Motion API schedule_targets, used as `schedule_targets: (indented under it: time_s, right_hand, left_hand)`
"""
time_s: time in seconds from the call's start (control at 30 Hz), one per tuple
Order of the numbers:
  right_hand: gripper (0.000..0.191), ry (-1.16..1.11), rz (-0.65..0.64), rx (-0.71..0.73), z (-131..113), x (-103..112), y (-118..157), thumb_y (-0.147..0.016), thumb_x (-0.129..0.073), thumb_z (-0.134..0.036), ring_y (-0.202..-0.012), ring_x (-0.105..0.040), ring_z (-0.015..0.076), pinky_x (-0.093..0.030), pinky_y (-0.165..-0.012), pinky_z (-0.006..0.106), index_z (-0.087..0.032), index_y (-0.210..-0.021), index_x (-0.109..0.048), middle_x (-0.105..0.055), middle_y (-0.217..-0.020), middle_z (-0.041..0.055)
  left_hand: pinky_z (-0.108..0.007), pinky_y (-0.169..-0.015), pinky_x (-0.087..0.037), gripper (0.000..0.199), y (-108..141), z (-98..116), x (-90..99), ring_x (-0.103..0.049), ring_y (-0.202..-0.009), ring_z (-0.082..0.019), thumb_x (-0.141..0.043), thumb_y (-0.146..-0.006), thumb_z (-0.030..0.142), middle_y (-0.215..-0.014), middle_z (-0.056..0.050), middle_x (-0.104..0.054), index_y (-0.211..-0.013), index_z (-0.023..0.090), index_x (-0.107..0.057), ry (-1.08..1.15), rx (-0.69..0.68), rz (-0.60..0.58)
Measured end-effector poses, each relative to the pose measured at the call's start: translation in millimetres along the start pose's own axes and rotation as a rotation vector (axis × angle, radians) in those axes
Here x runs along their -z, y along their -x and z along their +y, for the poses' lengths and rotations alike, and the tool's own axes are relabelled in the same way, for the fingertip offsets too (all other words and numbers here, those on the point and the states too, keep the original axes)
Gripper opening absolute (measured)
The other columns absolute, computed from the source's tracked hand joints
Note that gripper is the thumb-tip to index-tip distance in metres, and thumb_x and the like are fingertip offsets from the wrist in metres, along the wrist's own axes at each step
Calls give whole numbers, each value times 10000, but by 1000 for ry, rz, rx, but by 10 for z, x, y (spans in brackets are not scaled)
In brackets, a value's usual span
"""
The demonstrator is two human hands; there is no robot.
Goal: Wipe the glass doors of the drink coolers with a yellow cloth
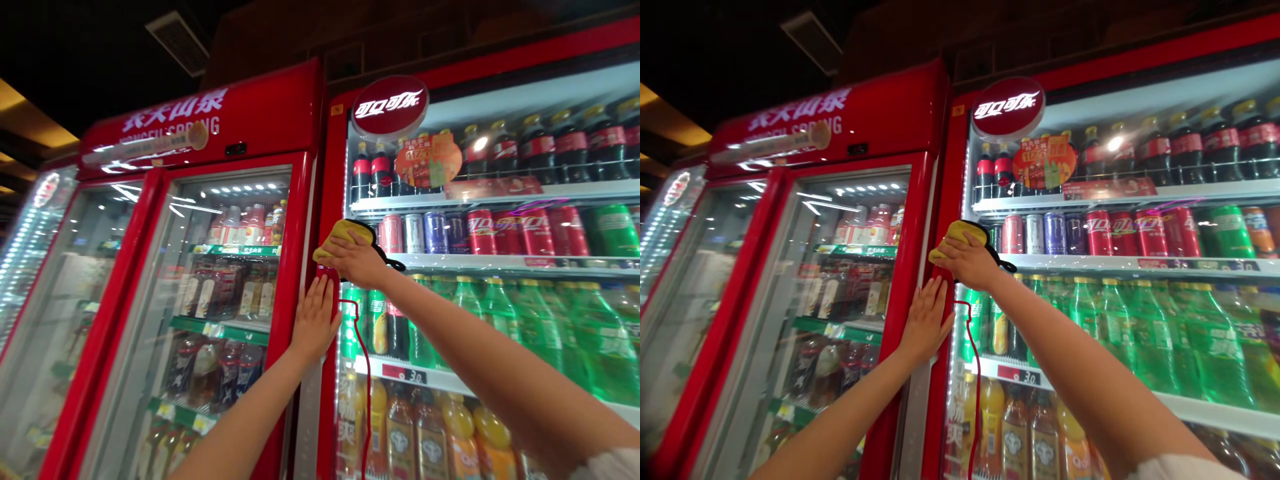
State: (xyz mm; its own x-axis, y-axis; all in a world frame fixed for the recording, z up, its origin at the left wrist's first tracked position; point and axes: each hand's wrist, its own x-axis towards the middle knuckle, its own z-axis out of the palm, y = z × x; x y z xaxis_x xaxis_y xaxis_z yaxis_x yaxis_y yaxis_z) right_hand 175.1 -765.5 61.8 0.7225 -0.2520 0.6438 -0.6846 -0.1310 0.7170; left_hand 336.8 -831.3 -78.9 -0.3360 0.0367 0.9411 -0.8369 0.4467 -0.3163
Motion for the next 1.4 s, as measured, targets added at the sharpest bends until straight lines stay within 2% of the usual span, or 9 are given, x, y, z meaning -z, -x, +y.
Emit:
schedule_targets:
  time_s: [0.1,0.27,0.37,0.67,0.8,1.07,1.2,1.33,1.4]
  right_hand:
    - [432,16,-1,19,49,20,-69,-1017,-464,-250,-1461,-429,249,-248,-1238,538,-344,-1425,-570,-542,-1530,-7]
    - [436,52,60,-223,345,105,-567,-1053,-364,-265,-1463,-422,283,-290,-1202,588,-293,-1443,-557,-505,-1560,42]
    - [448,55,102,-280,383,83,-683,-1052,-350,-256,-1473,-401,308,-255,-1204,623,-271,-1453,-551,-497,-1565,68]
    - [445,-10,54,-47,-202,-131,-10,-1025,-412,-257,-1468,-411,294,-221,-1225,593,-283,-1443,-565,-514,-1552,53]
    - [446,-2,38,26,-148,-110,10,-1031,-424,-304,-1465,-418,287,-242,-1224,566,-283,-1459,-548,-507,-1558,53]
    - [521,71,159,-301,384,53,-412,-1015,-443,-342,-1493,-349,360,-216,-1198,642,-222,-1521,-473,-416,-1609,142]
    - [516,70,214,-358,136,-51,-133,-1028,-409,-326,-1496,-340,358,-163,-1208,649,-177,-1519,-469,-423,-1598,173]
    - [513,68,175,-266,-252,-140,279,-1040,-391,-323,-1496,-346,347,-174,-1212,626,-181,-1529,-452,-416,-1603,169]
    - [504,64,143,-227,-314,-139,343,-1042,-392,-318,-1485,-370,334,-193,-1212,609,-204,-1529,-453,-432,-1596,158]
  left_hand:
    - [-525,-1270,-215,731,57,-32,-3,-227,-1560,-283,-427,-1011,378,-1660,-166,-303,-1629,142,-115,-10,9,5]
    - [-537,-1268,-216,736,49,-70,-17,-228,-1559,-286,-422,-1013,380,-1662,-149,-304,-1633,159,-94,-24,-27,-5]
    - [-542,-1266,-219,757,55,-58,-17,-218,-1562,-288,-425,-1014,383,-1664,-155,-298,-1634,148,-61,-28,-20,-15]
    - [-543,-1284,-145,826,162,66,178,-181,-1572,-277,-402,-1027,371,-1687,-161,-219,-1614,146,134,-54,96,12]
    - [-528,-1283,-160,818,144,60,197,-191,-1569,-273,-407,-1027,354,-1685,-152,-231,-1616,144,120,-90,83,30]
    - [-518,-1270,-214,756,-13,73,52,-256,-1549,-289,-414,-1024,376,-1651,-163,-320,-1630,111,-47,-119,41,32]
    - [-517,-1266,-225,733,18,95,75,-260,-1548,-287,-405,-1028,381,-1644,-166,-333,-1629,110,-82,-116,63,9]
    - [-526,-1266,-216,731,62,104,103,-252,-1550,-300,-425,-1019,372,-1640,-184,-332,-1622,87,-126,-104,64,2]
    - [-523,-1265,-214,719,45,111,95,-247,-1552,-300,-430,-1015,361,-1642,-184,-331,-1619,88,-152,-97,55,5]
